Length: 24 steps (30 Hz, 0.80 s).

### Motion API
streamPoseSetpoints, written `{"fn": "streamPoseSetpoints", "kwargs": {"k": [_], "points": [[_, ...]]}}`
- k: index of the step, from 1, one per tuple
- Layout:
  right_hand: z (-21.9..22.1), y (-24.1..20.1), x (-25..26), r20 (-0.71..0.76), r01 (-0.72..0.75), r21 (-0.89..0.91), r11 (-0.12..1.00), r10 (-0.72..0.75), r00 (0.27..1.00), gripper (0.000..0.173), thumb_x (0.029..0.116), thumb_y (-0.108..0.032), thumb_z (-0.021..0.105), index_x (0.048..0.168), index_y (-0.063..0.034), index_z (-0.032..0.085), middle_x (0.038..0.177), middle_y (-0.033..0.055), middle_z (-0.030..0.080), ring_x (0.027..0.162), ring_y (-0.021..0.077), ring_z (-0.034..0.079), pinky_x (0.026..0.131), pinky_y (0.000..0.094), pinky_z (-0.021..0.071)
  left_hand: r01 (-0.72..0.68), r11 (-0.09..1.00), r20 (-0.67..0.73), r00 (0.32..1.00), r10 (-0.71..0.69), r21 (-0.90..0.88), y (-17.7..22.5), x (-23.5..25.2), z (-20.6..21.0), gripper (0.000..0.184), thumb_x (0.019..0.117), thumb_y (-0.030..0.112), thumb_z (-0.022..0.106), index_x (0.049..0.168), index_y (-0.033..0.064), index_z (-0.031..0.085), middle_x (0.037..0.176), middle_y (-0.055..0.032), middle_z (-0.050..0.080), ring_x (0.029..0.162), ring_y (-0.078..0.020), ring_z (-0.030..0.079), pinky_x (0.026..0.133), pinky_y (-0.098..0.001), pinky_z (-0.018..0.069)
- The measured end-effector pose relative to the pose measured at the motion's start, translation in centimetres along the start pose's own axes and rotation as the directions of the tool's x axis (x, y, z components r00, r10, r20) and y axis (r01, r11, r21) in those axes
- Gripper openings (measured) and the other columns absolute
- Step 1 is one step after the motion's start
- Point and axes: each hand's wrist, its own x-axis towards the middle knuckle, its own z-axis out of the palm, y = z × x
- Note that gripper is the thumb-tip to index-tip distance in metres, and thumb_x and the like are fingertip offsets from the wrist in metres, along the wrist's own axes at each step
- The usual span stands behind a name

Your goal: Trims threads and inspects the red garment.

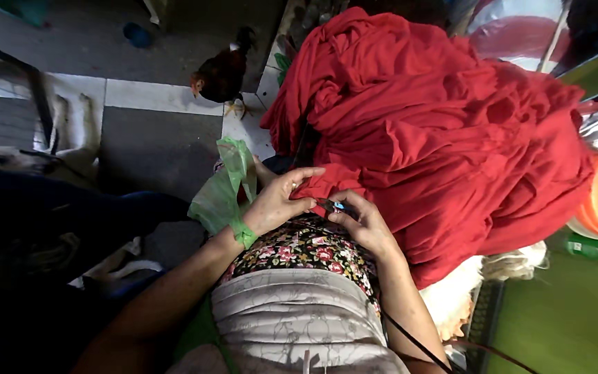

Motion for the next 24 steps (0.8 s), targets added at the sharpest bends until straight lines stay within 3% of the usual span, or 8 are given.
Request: {"fn": "streamPoseSetpoints", "kwargs": {"k": [5,14,18,24], "points": [[-0.02,0.06,0.01,-0.002,0.02,0.007,1.0,-0.02,1.0,0.019,0.0918,-0.003,0.066,0.11,0.0007,0.068,0.097,0.0042,0.069,0.084,0.0012,0.064,0.077,0.0201,0.0548,0.009,1.0,-0.01,1.0,-0.009,0.015,0.18,-0.04,0.12,0.06,0.0866,-0.009,0.071,0.143,0.0053,0.055,0.125,-0.0077,0.069,0.098,-0.0093,0.07,0.083,-0.0258,0.0589],[-0.52,0.29,0.13,0.077,0.003,-0.019,1.0,-0.002,0.997,0.023,0.0937,-0.009,0.064,0.115,-0.0005,0.064,0.097,0.0043,0.069,0.084,0.0031,0.065,0.077,0.0235,0.0549,-0.01,0.998,-0.02,1.0,0.011,0.063,0.15,-0.04,0.18,0.058,0.0875,-0.007,0.071,0.142,0.0051,0.056,0.125,-0.0078,0.069,0.101,-0.0099,0.07,0.086,-0.0269,0.0586],[-0.44,0.18,0.1,0.054,0.009,-0.022,1.0,-0.007,0.999,0.02,0.0937,-0.007,0.063,0.112,-0.0011,0.066,0.095,0.0028,0.068,0.083,0.001,0.064,0.077,0.0212,0.0542,-0.043,0.995,-0.02,0.999,0.045,0.094,0.07,-0.06,0.21,0.058,0.0868,-0.006,0.072,0.141,0.0055,0.057,0.126,-0.007,0.069,0.105,-0.0094,0.069,0.091,-0.027,0.0574],[-0.22,0.41,0.08,0.025,0.055,-0.012,0.998,-0.055,0.998,0.016,0.0936,-0.005,0.063,0.108,-0.0007,0.068,0.092,0.0013,0.07,0.081,-0.0002,0.065,0.076,0.0191,0.0551,-0.033,0.994,-0.03,0.999,0.036,0.101,0.21,-0.12,0.16,0.058,0.0864,-0.005,0.073,0.141,0.006,0.057,0.123,-0.0064,0.07,0.102,-0.0086,0.07,0.089,-0.0262,0.0579]]}}
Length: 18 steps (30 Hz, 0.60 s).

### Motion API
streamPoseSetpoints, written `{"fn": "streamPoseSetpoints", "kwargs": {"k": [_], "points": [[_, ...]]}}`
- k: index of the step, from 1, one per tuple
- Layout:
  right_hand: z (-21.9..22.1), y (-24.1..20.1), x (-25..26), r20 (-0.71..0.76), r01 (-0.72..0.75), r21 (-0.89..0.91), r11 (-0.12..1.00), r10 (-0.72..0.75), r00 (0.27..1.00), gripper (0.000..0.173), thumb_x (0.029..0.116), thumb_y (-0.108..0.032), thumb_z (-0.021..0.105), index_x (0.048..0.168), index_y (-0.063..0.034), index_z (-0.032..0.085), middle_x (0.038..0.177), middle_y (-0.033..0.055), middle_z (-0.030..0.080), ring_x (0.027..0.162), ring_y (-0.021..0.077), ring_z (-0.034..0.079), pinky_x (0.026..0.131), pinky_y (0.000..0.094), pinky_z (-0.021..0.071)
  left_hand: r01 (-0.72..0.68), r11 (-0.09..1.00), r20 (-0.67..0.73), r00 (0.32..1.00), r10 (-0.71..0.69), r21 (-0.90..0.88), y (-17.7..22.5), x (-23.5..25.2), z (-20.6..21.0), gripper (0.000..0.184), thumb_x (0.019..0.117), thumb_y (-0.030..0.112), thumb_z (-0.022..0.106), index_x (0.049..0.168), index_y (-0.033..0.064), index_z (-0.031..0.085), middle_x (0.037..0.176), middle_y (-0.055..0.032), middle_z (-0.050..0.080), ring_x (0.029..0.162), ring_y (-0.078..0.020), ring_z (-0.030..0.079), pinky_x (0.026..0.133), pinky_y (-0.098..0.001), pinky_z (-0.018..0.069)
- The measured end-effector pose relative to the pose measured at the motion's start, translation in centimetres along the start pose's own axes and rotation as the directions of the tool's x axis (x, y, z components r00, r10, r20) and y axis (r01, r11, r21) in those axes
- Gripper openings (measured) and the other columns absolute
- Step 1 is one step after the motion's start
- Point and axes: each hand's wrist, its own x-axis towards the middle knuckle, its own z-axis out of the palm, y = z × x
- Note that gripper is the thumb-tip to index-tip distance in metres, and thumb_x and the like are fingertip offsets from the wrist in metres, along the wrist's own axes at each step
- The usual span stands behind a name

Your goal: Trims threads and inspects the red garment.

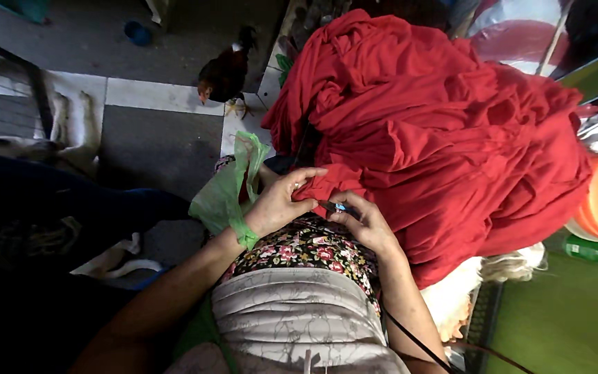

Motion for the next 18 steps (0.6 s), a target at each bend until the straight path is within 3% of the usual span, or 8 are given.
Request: {"fn": "streamPoseSetpoints", "kwargs": {"k": [3,7,11,14,18], "points": [[0.1,0.2,0.0,-0.022,0.005,0.02,1.0,-0.005,1.0,0.014,0.0952,-0.004,0.059,0.107,-0.001,0.067,0.088,-0.0008,0.07,0.079,-0.0007,0.065,0.075,0.0189,0.0552,0.009,1.0,-0.005,1.0,-0.009,-0.011,0.0,-0.1,0.0,0.058,0.0867,-0.005,0.073,0.141,0.0068,0.057,0.12,-0.0061,0.071,0.099,-0.0089,0.07,0.086,-0.0265,0.0585],[-0.3,0.3,-0.2,-0.033,-0.088,0.122,0.989,0.093,0.995,0.021,0.0968,-0.01,0.054,0.116,-0.0055,0.061,0.093,-0.0034,0.071,0.08,0.0005,0.064,0.071,0.0209,0.0533,0.006,0.999,-0.002,1.0,-0.006,-0.033,0.2,-0.1,0.0,0.059,0.0863,-0.006,0.073,0.142,0.0064,0.056,0.123,-0.0063,0.07,0.098,-0.0089,0.07,0.086,-0.0262,0.0586],[-0.2,0.1,-0.3,-0.01,-0.1,0.092,0.991,0.101,0.995,0.024,0.0934,-0.009,0.062,0.117,-0.0027,0.063,0.098,-0.0004,0.068,0.086,0.0006,0.064,0.077,0.0212,0.0551,0.016,0.999,0.002,1.0,-0.016,-0.047,-0.1,-0.2,0.0,0.061,0.086,-0.005,0.074,0.143,0.008,0.055,0.118,-0.0058,0.071,0.095,-0.009,0.071,0.082,-0.0257,0.0594],[0.5,0.3,-0.3,-0.033,-0.015,0.011,1.0,0.015,0.999,0.017,0.0955,-0.005,0.06,0.11,0.0003,0.067,0.097,0.0037,0.069,0.085,0.0026,0.065,0.079,0.0229,0.0554,0.031,0.999,-0.012,0.999,-0.031,-0.042,-0.1,-0.2,0.0,0.062,0.0851,-0.005,0.075,0.142,0.0089,0.055,0.107,-0.0048,0.072,0.086,-0.0083,0.069,0.074,-0.0244,0.0586],[0.6,0.4,-0.3,-0.078,-0.004,0.045,0.999,0.008,0.997,0.017,0.0965,-0.005,0.057,0.111,0.0006,0.065,0.092,0.001,0.07,0.083,0.0006,0.066,0.078,0.0205,0.0558,0.09,0.991,-0.041,0.995,-0.094,-0.103,1.1,-0.6,-0.2,0.058,0.0876,-0.008,0.069,0.142,0.0071,0.054,0.1,-0.0065,0.069,0.074,-0.009,0.069,0.063,-0.022,0.0589]]}}
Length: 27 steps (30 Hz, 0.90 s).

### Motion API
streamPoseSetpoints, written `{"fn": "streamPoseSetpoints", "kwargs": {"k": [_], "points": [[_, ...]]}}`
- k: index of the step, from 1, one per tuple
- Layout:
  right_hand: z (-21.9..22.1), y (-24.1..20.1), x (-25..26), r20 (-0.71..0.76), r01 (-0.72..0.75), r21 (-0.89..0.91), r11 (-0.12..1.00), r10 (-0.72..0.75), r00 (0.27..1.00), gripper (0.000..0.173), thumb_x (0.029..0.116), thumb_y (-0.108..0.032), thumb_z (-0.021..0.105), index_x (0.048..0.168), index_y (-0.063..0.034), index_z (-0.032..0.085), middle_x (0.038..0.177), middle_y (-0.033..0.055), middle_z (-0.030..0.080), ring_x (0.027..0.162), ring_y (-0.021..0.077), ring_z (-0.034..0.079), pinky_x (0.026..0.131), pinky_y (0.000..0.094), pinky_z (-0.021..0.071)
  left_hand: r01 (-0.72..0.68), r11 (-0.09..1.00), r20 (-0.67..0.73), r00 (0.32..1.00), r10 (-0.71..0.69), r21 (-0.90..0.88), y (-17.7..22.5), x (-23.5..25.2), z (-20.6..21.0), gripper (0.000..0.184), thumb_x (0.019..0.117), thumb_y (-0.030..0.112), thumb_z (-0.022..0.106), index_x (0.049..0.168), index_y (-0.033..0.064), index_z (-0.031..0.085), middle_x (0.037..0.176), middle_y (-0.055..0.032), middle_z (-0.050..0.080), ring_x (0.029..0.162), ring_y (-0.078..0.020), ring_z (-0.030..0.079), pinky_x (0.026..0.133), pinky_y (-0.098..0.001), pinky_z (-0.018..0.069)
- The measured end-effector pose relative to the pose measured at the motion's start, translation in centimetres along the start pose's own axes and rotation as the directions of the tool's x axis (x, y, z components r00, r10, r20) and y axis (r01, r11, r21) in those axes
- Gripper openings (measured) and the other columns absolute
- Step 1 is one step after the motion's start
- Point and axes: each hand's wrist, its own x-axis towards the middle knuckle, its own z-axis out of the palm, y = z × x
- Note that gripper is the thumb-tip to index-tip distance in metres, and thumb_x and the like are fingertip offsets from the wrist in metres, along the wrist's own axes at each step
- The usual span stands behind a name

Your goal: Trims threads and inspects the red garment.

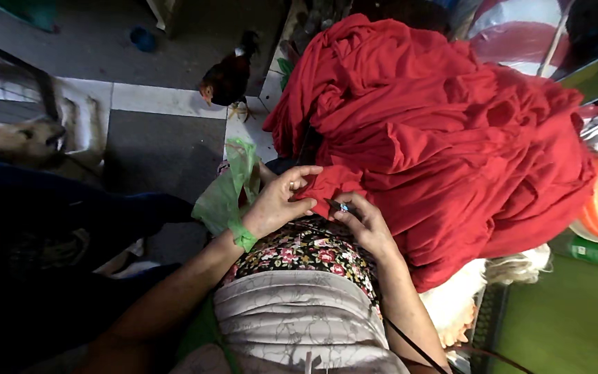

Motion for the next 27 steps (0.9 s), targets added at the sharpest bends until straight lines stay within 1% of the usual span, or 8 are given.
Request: {"fn": "streamPoseSetpoints", "kwargs": {"k": [4,7,9,11,13,19,24,27], "points": [[-0.1,-0.8,0.0,-0.025,-0.04,0.026,0.999,0.041,0.999,0.025,0.094,-0.007,0.061,0.117,0.0007,0.061,0.098,0.0018,0.067,0.085,-0.0008,0.063,0.077,0.0195,0.054,0.021,0.999,-0.011,1.0,-0.022,-0.047,0.7,-0.4,-0.2,0.056,0.0915,-0.007,0.063,0.144,0.007,0.051,0.094,-0.0051,0.069,0.074,-0.0094,0.07,0.065,-0.0228,0.0605],[0.2,-1.5,0.2,-0.032,0.024,-0.022,0.999,-0.024,0.999,0.025,0.0932,-0.007,0.062,0.116,0.0015,0.063,0.098,0.0036,0.068,0.085,0.0003,0.064,0.077,0.0195,0.0547,-0.004,1.0,-0.032,0.999,0.003,-0.018,0.6,-0.4,-0.2,0.056,0.0909,-0.006,0.065,0.143,0.0075,0.052,0.088,-0.0011,0.07,0.069,-0.0039,0.066,0.06,-0.0177,0.0556],[0.5,-1.7,0.6,-0.031,0.069,-0.095,0.993,-0.072,0.997,0.025,0.0932,-0.007,0.063,0.116,0.0014,0.064,0.095,0.0061,0.069,0.081,0.0047,0.065,0.073,0.0238,0.0551,-0.014,1.0,-0.032,0.999,0.014,-0.003,0.6,-0.4,-0.2,0.058,0.0897,-0.005,0.068,0.144,0.0085,0.052,0.086,-0.0003,0.071,0.066,-0.0023,0.064,0.057,-0.0158,0.0524],[0.8,-1.6,0.9,-0.03,0.109,-0.153,0.982,-0.115,0.993,0.025,0.0938,-0.009,0.063,0.117,0.0008,0.065,0.094,0.0076,0.07,0.08,0.0084,0.066,0.072,0.028,0.0566,-0.015,1.0,-0.028,0.999,0.015,-0.005,0.5,-0.3,-0.3,0.059,0.0888,-0.006,0.069,0.144,0.0088,0.052,0.085,-0.0008,0.072,0.066,-0.003,0.066,0.057,-0.0161,0.0534],[0.9,-1.4,1.1,-0.034,0.123,-0.176,0.977,-0.13,0.991,0.025,0.0945,-0.009,0.063,0.118,0.0001,0.064,0.093,0.0072,0.07,0.078,0.0089,0.066,0.071,0.0285,0.0566,-0.016,1.0,-0.023,1.0,0.015,-0.011,0.5,-0.3,-0.3,0.059,0.0894,-0.006,0.068,0.144,0.0092,0.052,0.085,-0.0013,0.073,0.066,-0.0031,0.066,0.057,-0.0157,0.0525],[1.2,-1.2,1.4,-0.03,0.175,-0.22,0.96,-0.186,0.982,0.022,0.095,-0.01,0.062,0.115,-0.0003,0.067,0.089,0.0082,0.07,0.075,0.0123,0.067,0.069,0.0321,0.0573,0.006,1.0,0.007,1.0,-0.006,-0.026,0.3,-0.3,-0.3,0.062,0.0902,-0.004,0.069,0.147,0.0099,0.048,0.085,-0.0034,0.072,0.067,-0.0063,0.068,0.06,-0.0195,0.0571],[1.3,-1.0,1.2,-0.04,0.184,-0.207,0.961,-0.196,0.98,0.021,0.0959,-0.011,0.062,0.113,-0.0006,0.067,0.093,0.0072,0.071,0.081,0.0096,0.068,0.075,0.0292,0.0578,0.046,0.994,0.02,0.999,-0.045,-0.095,0.3,-0.3,-0.4,0.065,0.0908,-0.006,0.068,0.149,0.0104,0.045,0.087,-0.006,0.074,0.067,-0.0073,0.069,0.055,-0.0176,0.0539],[1.3,-1.0,1.1,-0.057,0.169,-0.2,0.965,-0.183,0.981,0.021,0.0959,-0.01,0.062,0.113,0.0011,0.068,0.096,0.0086,0.072,0.086,0.0085,0.068,0.079,0.0272,0.0572,0.067,0.985,0.039,0.997,-0.061,-0.159,0.1,-0.2,-0.4,0.064,0.0918,-0.006,0.065,0.15,0.0101,0.043,0.088,-0.0051,0.074,0.071,-0.0081,0.071,0.06,-0.0194,0.0571]]}}
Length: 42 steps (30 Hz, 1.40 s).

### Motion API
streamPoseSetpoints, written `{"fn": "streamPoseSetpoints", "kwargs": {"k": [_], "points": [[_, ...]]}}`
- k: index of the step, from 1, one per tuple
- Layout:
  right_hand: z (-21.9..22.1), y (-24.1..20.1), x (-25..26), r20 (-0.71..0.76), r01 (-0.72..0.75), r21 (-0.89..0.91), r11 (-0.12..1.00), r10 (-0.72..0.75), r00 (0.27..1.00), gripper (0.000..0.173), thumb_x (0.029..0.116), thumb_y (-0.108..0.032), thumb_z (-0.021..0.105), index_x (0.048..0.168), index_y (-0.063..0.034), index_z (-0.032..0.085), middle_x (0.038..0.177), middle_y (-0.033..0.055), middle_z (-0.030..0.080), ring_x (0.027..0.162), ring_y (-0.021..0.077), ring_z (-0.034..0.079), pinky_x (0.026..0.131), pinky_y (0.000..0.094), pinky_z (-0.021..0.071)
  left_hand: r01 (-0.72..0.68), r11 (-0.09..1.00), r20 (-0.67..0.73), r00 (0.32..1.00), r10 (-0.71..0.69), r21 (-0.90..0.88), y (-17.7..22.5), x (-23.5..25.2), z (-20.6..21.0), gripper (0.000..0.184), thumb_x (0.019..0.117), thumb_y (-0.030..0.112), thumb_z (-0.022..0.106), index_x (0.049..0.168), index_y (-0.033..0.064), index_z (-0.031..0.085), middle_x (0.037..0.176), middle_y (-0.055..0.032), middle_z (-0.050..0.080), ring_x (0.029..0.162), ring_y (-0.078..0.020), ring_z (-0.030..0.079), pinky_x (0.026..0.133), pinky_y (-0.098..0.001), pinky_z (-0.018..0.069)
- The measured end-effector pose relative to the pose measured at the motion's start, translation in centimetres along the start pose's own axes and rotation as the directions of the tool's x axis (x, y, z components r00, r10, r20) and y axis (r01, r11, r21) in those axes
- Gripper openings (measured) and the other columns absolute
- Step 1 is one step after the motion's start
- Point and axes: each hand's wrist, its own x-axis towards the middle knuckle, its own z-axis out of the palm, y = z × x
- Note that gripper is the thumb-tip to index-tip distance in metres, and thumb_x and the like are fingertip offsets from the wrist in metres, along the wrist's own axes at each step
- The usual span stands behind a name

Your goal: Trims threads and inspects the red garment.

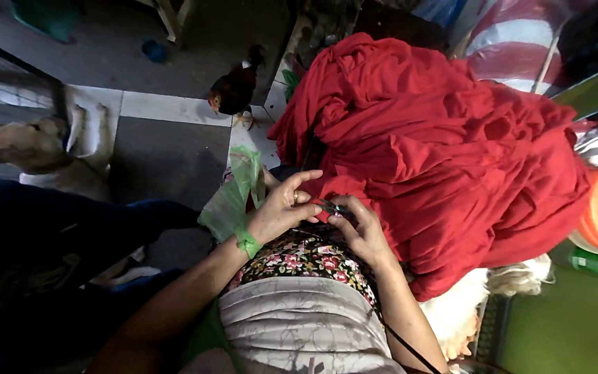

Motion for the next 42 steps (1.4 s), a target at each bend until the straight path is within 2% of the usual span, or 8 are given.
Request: {"fn": "streamPoseSetpoints", "kwargs": {"k": [19,22,24,28,30,34,39,42], "points": [[0.4,-0.5,-0.1,-0.113,-0.147,0.282,0.948,0.185,0.976,0.03,0.0922,-0.009,0.066,0.119,0.0003,0.059,0.101,0.0006,0.066,0.09,0.0004,0.064,0.081,0.0208,0.0562,0.027,0.999,-0.028,0.999,-0.026,0.023,-0.1,0.3,0.3,0.065,0.0913,-0.006,0.067,0.15,0.0096,0.043,0.085,-0.0046,0.073,0.071,-0.0082,0.07,0.064,-0.0219,0.0591],[0.8,-1.1,0.5,-0.097,-0.054,0.065,0.996,0.06,0.993,0.056,0.0843,-0.016,0.079,0.132,0.0029,0.056,0.11,0.0109,0.069,0.095,0.0126,0.067,0.082,0.0321,0.0582,-0.078,0.987,-0.049,0.995,0.085,0.139,-0.2,0.1,0.5,0.064,0.0892,0.0,0.073,0.148,0.0088,0.047,0.083,-0.0009,0.072,0.066,-0.0031,0.065,0.059,-0.0186,0.0549],[0.1,-2.0,1.1,-0.12,0.067,-0.13,0.989,-0.083,0.989,0.047,0.0876,-0.008,0.069,0.131,0.0069,0.058,0.104,0.0171,0.071,0.087,0.0215,0.071,0.073,0.0405,0.06,-0.243,0.951,-0.077,0.962,0.261,0.189,0.4,-0.3,0.1,0.058,0.0914,0.007,0.071,0.145,0.0045,0.049,0.093,-0.0005,0.073,0.074,-0.0029,0.067,0.067,-0.0201,0.0562],[-9.2,-6.2,0.9,-0.403,0.117,-0.298,0.947,-0.236,0.884,0.031,0.0977,-0.012,0.064,0.124,0.0043,0.061,0.114,0.0044,0.067,0.092,0.0007,0.064,0.079,0.0196,0.0559,-0.342,0.927,-0.298,0.879,0.373,0.153,2.1,-0.1,-2.8,0.044,0.1015,0.017,0.055,0.142,0.0021,0.047,0.106,-0.0016,0.074,0.095,-0.0111,0.072,0.089,-0.0308,0.0596],[-15.3,-3.7,0.3,-0.565,0.063,-0.34,0.938,-0.257,0.784,0.039,0.0988,-0.015,0.064,0.133,-0.0018,0.05,0.122,-0.0026,0.061,0.101,0.0011,0.061,0.087,0.0227,0.0534,-0.296,0.948,-0.406,0.857,0.318,0.119,1.7,0.6,-3.6,0.039,0.1011,0.014,0.055,0.137,-0.0002,0.051,0.105,-0.0039,0.073,0.094,-0.0133,0.072,0.089,-0.0321,0.0601],[-17.3,4.3,0.9,-0.682,-0.298,-0.278,0.913,0.031,0.73,0.044,0.0987,-0.013,0.06,0.131,0.0153,0.05,0.12,0.0237,0.062,0.102,0.0157,0.06,0.091,0.0307,0.0503,-0.127,0.972,-0.382,0.903,0.195,0.196,-1.8,1.8,-4.2,0.033,0.1015,0.014,0.058,0.13,-0.0025,0.058,0.11,-0.0093,0.071,0.096,-0.0135,0.071,0.088,-0.0329,0.0593],[-16.1,4.5,1.1,-0.709,-0.309,-0.132,0.942,0.128,0.693,0.035,0.096,-0.016,0.065,0.119,0.0075,0.054,0.097,0.0033,0.056,0.083,-0.0004,0.053,0.077,0.0177,0.0465,0.2,0.832,-0.242,0.967,-0.081,0.518,-6.5,4.8,-5.1,0.036,0.1075,0.017,0.05,0.135,-0.0047,0.06,0.131,-0.0261,0.062,0.124,-0.0378,0.06,0.107,-0.0558,0.0441],[-15.7,4.7,0.6,-0.749,-0.167,-0.073,0.983,0.057,0.66,0.03,0.0918,-0.006,0.066,0.116,0.0001,0.048,0.099,-0.0024,0.055,0.087,-0.0004,0.057,0.081,0.0189,0.051,0.142,0.792,-0.132,0.988,-0.079,0.594,-8.1,5.7,-5.1,0.053,0.0947,0.006,0.064,0.145,-0.0041,0.051,0.134,-0.0295,0.059,0.124,-0.0433,0.057,0.107,-0.0589,0.0437]]}}
